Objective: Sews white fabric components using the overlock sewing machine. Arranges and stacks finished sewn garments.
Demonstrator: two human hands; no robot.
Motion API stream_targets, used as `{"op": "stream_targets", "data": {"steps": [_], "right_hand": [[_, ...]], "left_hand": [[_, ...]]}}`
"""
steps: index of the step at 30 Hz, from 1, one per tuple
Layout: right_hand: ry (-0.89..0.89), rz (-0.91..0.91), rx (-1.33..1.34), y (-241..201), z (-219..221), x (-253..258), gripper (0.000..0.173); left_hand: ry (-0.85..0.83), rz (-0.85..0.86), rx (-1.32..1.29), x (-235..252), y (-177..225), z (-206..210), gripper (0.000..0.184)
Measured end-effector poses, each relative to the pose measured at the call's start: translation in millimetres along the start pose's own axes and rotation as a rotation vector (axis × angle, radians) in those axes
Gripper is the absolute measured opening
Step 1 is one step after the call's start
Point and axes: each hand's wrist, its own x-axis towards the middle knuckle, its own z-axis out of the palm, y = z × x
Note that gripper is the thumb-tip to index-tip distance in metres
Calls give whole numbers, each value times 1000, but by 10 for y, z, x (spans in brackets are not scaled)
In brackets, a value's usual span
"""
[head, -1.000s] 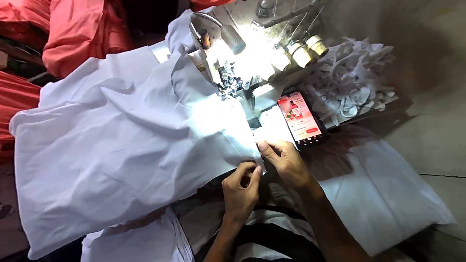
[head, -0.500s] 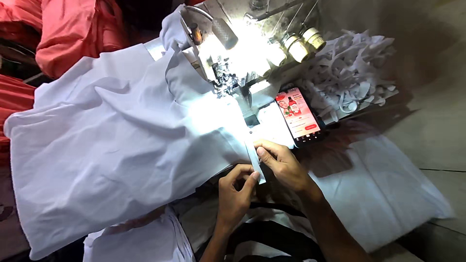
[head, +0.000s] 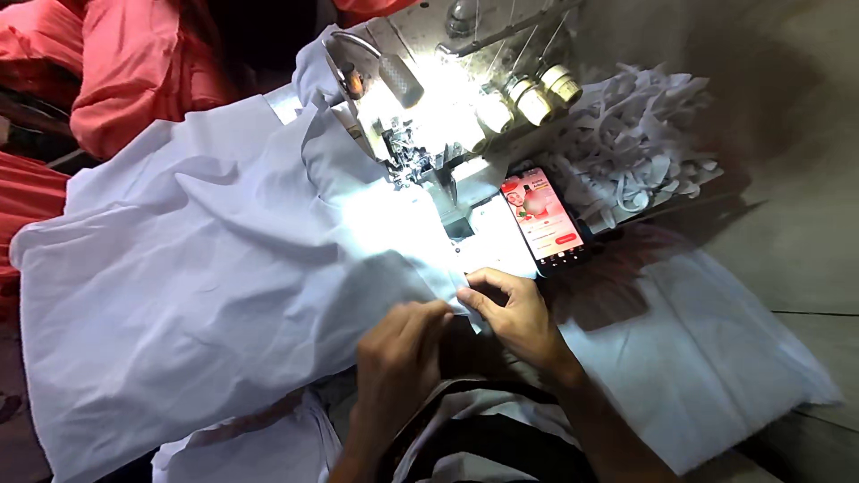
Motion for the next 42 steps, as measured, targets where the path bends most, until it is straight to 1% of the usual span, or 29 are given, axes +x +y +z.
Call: {"op": "stream_targets", "data": {"steps": [1,3,5,7,9,11,16,18,20,21,22,23,24,25,26,27,28,29,30,32,33,34,35,36,38,40,42], "right_hand": [[6,-4,-2,0,2,-9,16],[14,-15,-1,-6,8,-27,18],[19,-38,-6,-23,4,-35,17],[14,-42,3,-31,-15,-47,16],[5,-46,5,-22,-22,-55,15],[8,-58,15,-2,-15,-64,14],[0,-7,-17,40,-22,-101,15],[15,2,-14,36,-22,-112,14],[28,-9,-12,32,-22,-123,14],[28,-22,-8,33,-26,-125,15],[27,-34,-3,28,-33,-127,15],[26,-42,15,11,-41,-128,13],[18,-42,36,-16,-51,-132,11],[6,-40,61,-48,-63,-141,9],[-15,-38,93,-83,-80,-148,9],[-40,-41,129,-120,-96,-155,9],[-61,-48,161,-161,-108,-159,9],[-76,-55,185,-201,-117,-154,9],[-86,-65,198,-236,-125,-151,9],[-92,-79,205,-276,-134,-148,8],[-88,-84,198,-279,-129,-142,8],[-78,-85,183,-272,-115,-138,7],[-63,-86,158,-257,-96,-138,7],[-45,-83,124,-239,-74,-141,7],[-5,-71,61,-192,-40,-146,8],[25,-59,2,-131,-21,-159,10],[43,-42,-26,-72,-14,-180,11]], "left_hand": [[-34,141,74,190,-53,-112,19],[-189,383,215,587,-207,-229,25],[-377,560,321,956,-305,-256,30],[-498,677,311,1227,-325,-226,21],[-562,753,278,1392,-313,-192,23],[-592,784,281,1429,-302,-180,24],[-523,769,299,1334,-390,-88,20],[-444,737,305,1259,-394,-66,20],[-300,654,262,1106,-361,-84,21],[-229,567,162,983,-319,-103,21],[-178,452,-20,825,-262,-116,20],[-168,320,-273,632,-209,-124,23],[-225,187,-567,422,-182,-117,31],[-353,52,-807,217,-192,-92,44],[-520,-73,-961,34,-248,-41,58],[-640,-193,-1048,-125,-318,38,68],[-635,-324,-1094,-266,-352,130,71],[-524,-466,-1141,-376,-344,207,68],[-345,-590,-1238,-450,-310,256,63],[100,-734,-1417,-428,-167,246,52],[327,-773,-1441,-349,-79,204,39],[517,-773,-1423,-268,-16,164,25],[648,-742,-1388,-223,15,131,22],[745,-712,-1351,-210,34,112,25],[846,-691,-1294,-245,53,131,29],[887,-726,-1281,-284,63,199,27],[887,-773,-1287,-321,47,263,26]]}}
